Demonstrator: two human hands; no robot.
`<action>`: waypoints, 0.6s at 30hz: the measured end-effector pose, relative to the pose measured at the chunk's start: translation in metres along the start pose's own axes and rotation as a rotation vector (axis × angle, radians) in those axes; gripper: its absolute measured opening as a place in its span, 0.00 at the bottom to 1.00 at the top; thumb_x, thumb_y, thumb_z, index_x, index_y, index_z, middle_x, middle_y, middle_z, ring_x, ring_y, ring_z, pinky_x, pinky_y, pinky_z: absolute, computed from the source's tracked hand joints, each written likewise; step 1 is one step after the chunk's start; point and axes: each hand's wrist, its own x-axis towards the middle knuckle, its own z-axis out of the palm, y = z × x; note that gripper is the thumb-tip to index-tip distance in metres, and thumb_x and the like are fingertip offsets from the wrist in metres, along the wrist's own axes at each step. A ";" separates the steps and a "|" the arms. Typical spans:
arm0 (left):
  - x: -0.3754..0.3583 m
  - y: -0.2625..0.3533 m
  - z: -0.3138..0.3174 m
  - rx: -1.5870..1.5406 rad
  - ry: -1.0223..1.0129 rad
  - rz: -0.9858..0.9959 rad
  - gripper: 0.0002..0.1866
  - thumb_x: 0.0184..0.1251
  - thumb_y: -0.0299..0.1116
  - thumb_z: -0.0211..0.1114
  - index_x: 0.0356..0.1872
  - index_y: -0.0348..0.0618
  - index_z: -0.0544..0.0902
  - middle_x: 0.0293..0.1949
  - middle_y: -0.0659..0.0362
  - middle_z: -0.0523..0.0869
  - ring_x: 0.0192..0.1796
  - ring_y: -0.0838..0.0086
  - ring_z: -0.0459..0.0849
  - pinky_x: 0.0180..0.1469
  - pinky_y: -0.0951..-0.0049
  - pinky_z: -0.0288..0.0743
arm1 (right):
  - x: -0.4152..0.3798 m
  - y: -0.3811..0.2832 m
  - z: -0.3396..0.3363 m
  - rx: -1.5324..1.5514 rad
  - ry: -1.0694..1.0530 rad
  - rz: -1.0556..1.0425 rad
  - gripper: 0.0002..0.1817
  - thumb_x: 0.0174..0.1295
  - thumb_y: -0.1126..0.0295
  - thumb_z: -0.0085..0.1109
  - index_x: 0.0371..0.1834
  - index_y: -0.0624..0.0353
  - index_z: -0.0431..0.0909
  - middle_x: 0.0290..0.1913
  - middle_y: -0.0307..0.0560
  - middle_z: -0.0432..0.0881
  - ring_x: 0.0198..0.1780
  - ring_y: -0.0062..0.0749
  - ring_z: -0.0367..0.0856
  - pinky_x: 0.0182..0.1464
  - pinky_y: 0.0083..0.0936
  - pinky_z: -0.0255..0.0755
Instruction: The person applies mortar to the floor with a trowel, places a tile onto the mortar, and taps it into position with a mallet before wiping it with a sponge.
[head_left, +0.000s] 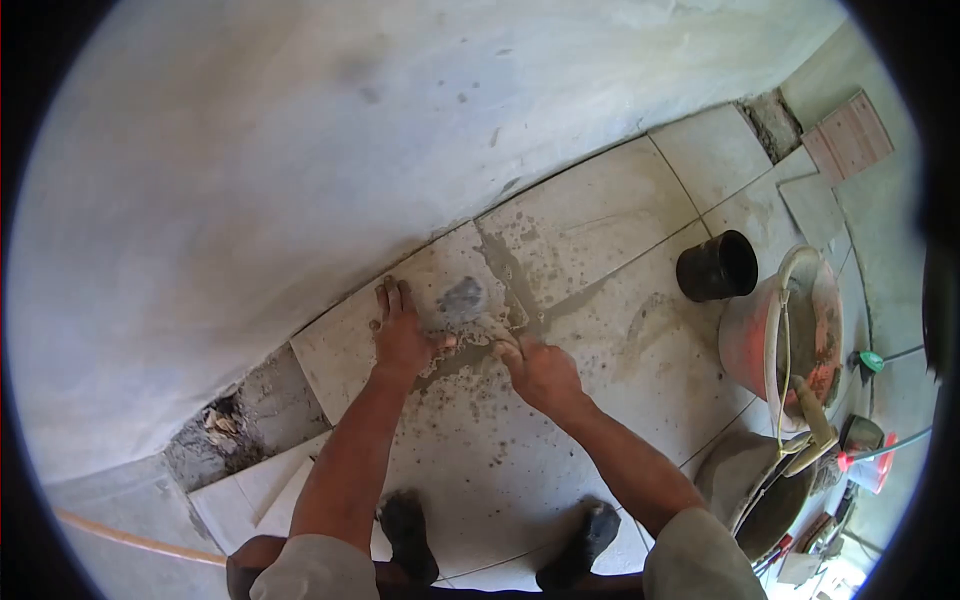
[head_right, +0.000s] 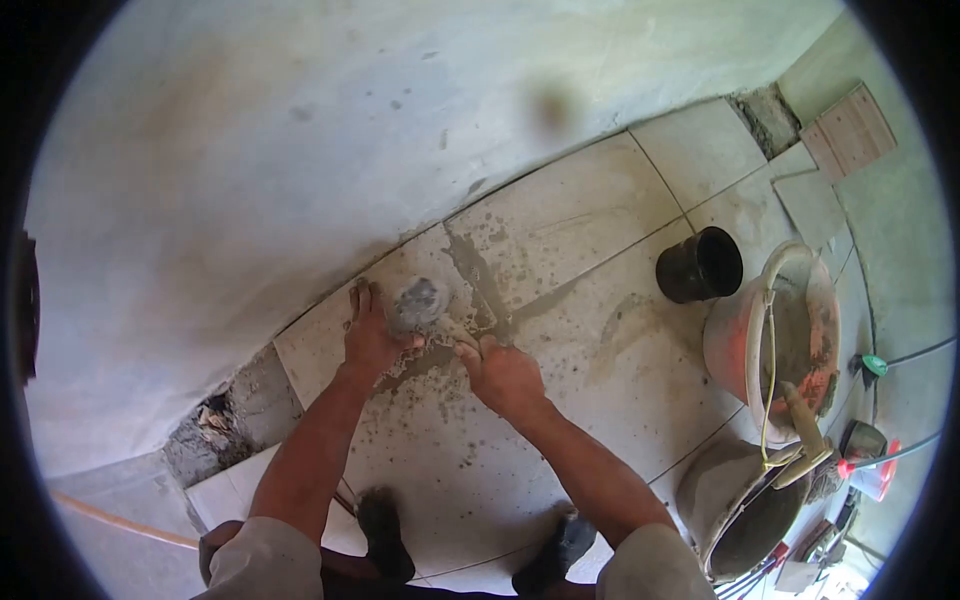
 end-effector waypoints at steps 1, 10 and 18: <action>0.001 0.001 -0.003 -0.019 0.015 -0.004 0.61 0.42 0.49 0.78 0.72 0.35 0.46 0.75 0.47 0.41 0.77 0.56 0.39 0.69 0.43 0.56 | -0.005 0.004 -0.002 0.090 0.092 -0.017 0.27 0.69 0.46 0.43 0.38 0.64 0.72 0.30 0.61 0.81 0.35 0.56 0.81 0.38 0.46 0.74; -0.024 -0.028 0.013 -0.036 0.076 0.096 0.54 0.49 0.49 0.74 0.71 0.34 0.53 0.74 0.46 0.45 0.77 0.54 0.41 0.72 0.52 0.51 | -0.034 0.014 0.027 0.726 0.188 0.046 0.23 0.71 0.50 0.45 0.33 0.62 0.73 0.18 0.41 0.70 0.20 0.25 0.70 0.24 0.25 0.67; -0.022 -0.030 0.022 -0.033 0.079 0.014 0.57 0.52 0.51 0.72 0.72 0.32 0.44 0.74 0.43 0.42 0.77 0.52 0.39 0.73 0.50 0.44 | -0.010 -0.004 0.053 0.212 0.278 -0.132 0.21 0.70 0.55 0.45 0.41 0.66 0.75 0.26 0.66 0.79 0.31 0.65 0.79 0.34 0.49 0.72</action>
